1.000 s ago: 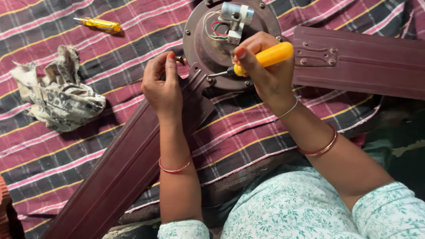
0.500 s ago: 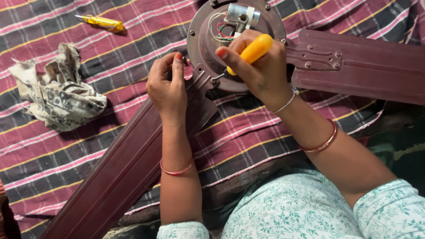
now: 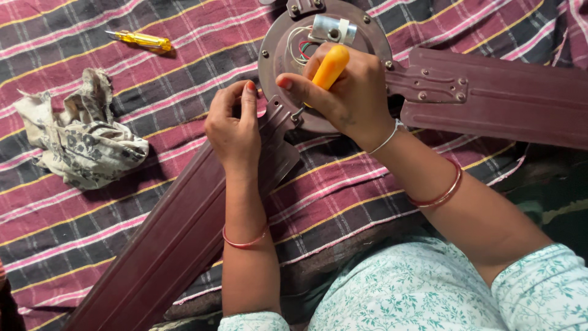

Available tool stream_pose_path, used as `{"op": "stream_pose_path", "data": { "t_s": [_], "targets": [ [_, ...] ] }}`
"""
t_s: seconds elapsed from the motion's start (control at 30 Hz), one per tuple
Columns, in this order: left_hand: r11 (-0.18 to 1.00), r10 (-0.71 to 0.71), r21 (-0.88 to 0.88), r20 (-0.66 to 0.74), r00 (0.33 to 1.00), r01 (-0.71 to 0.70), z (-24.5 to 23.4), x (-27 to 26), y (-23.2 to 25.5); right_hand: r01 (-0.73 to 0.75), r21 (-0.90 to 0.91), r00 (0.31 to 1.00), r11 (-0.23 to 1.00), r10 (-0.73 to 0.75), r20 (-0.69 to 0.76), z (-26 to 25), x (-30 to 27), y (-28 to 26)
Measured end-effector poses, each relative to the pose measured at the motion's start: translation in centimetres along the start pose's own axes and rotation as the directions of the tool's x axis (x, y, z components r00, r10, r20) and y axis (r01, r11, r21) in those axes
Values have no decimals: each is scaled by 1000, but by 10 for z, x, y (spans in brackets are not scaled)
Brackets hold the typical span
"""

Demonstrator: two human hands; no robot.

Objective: The person uses a yellow-handled screwdriver to loosen and remove screws from the blade brackets of a ceiling fan. They remove several screws and place them on the striped cloth surface, then continue unscrewing additional fasteners on the fan hub.

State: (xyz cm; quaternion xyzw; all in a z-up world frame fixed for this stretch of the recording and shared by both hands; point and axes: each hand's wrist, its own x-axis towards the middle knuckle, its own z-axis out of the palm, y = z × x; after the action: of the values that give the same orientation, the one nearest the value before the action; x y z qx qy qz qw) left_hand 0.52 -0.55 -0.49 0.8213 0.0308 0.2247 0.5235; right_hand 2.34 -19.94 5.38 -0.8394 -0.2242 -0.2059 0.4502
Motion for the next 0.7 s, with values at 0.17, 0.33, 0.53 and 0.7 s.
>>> {"op": "stream_pose_path", "data": {
  "t_s": [0.17, 0.33, 0.53, 0.7],
  "targets": [
    [1000, -18, 17, 12, 1000, 18, 0, 1, 1, -22, -4, 999, 1000, 23, 30, 1, 5, 7],
    [1000, -16, 20, 13, 1000, 16, 0, 1, 2, -3, -62, 999, 998, 6, 47, 2, 9, 14],
    [997, 30, 64, 25, 999, -31, -1, 2, 5, 53, -59, 998, 997, -51, 26, 7, 14, 15],
    [993, 41, 112, 19, 999, -43, -1, 3, 8, 34, -63, 999, 997, -35, -8, 13, 13, 10]
  ]
}}
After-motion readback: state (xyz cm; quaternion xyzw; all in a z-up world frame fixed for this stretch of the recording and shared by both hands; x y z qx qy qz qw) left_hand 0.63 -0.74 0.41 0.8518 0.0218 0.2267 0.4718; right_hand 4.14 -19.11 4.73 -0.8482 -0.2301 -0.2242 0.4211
